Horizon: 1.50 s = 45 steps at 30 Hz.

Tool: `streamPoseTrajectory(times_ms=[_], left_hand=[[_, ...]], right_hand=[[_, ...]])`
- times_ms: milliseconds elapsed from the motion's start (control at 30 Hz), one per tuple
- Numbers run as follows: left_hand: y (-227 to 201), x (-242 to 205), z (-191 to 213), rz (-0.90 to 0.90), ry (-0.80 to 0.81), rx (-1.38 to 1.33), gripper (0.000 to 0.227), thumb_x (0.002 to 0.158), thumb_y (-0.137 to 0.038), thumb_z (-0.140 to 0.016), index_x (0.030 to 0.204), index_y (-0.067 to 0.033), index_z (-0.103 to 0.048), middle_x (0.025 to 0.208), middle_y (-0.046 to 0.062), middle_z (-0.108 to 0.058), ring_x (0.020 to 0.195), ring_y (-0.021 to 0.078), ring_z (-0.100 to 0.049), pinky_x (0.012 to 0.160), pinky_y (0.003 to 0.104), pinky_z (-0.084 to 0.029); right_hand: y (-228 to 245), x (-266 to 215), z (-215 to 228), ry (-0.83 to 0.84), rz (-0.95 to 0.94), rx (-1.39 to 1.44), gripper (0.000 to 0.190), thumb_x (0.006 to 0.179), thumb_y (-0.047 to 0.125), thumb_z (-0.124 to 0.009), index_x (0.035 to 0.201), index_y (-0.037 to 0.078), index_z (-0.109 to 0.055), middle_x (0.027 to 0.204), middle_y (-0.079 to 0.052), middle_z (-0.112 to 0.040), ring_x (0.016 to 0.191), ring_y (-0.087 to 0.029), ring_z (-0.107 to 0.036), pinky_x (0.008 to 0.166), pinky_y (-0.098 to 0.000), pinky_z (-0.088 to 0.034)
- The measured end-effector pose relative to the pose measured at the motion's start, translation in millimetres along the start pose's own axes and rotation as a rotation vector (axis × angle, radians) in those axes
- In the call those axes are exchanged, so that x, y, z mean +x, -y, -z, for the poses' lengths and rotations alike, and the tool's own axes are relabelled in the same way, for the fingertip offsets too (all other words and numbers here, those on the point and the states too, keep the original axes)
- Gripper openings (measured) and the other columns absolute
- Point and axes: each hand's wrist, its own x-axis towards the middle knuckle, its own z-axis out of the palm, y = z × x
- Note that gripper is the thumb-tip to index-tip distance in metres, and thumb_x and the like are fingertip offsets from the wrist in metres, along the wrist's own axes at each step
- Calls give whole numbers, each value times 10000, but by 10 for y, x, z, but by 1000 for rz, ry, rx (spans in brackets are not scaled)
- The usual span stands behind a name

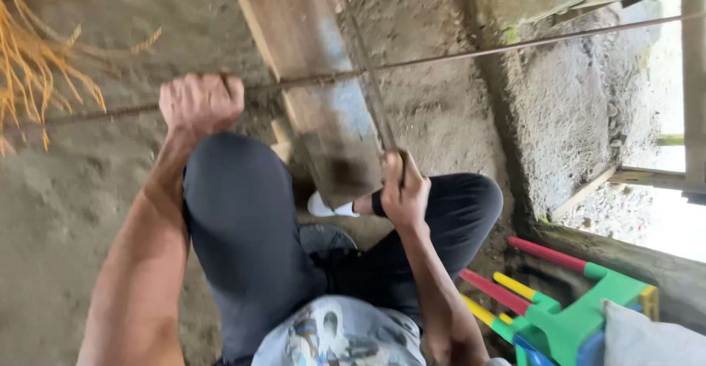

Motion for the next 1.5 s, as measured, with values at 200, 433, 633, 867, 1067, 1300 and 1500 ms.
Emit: streamPoseTrajectory(times_ms=[200,433,633,867,1067,1300,1500], left_hand=[[7,313,293,147,462,-149,427,967,-351,-573,562,-236,-645,478,30,-581,498,261,-697,487,414,-508],[19,237,255,152,690,-258,414,978,-333,-509,661,-135,-687,554,132,-644,582,367,-731,551,513,-522],[1,307,394,-102,46,-61,295,994,-167,-385,729,-198,-510,724,67,-460,623,253,-579,475,341,-458],[84,354,221,144,694,-184,458,1042,-373,-495,656,-235,-700,538,38,-648,564,266,-733,513,396,-515],[54,330,314,191,770,-223,477,1061,-372,-498,701,-157,-726,597,105,-682,622,347,-752,567,474,-547],[73,276,204,181,680,-150,486,1071,-398,-462,698,-252,-737,555,31,-660,590,256,-752,570,399,-554],[84,220,222,143,658,-154,485,1065,-351,-483,670,-201,-719,559,65,-659,564,277,-733,551,402,-556]], right_hand=[[28,-77,144,48,16,-42,330,1104,255,-476,871,120,-667,509,-52,-635,481,-221,-684,513,-296,-551],[-46,781,-594,-49,23,121,390,1119,390,-440,946,137,-681,650,-163,-670,518,-276,-641,519,-419,-531],[-125,26,-70,27,-4,77,418,1134,327,-416,990,34,-677,726,-205,-691,579,-328,-696,511,-385,-565],[111,101,-7,44,165,-152,331,1109,210,-409,942,62,-653,655,-33,-578,453,-165,-610,489,-247,-537],[30,712,-597,-44,73,80,376,1140,314,-428,941,71,-634,566,-84,-576,420,-180,-508,425,-297,-451],[-96,-487,248,49,-17,31,294,1079,266,-456,929,144,-678,544,-62,-642,429,-225,-595,467,-276,-495],[-111,55,-136,15,94,60,137,1068,76,-483,1013,5,-587,688,-271,-616,658,-537,-609,503,-520,-502]])
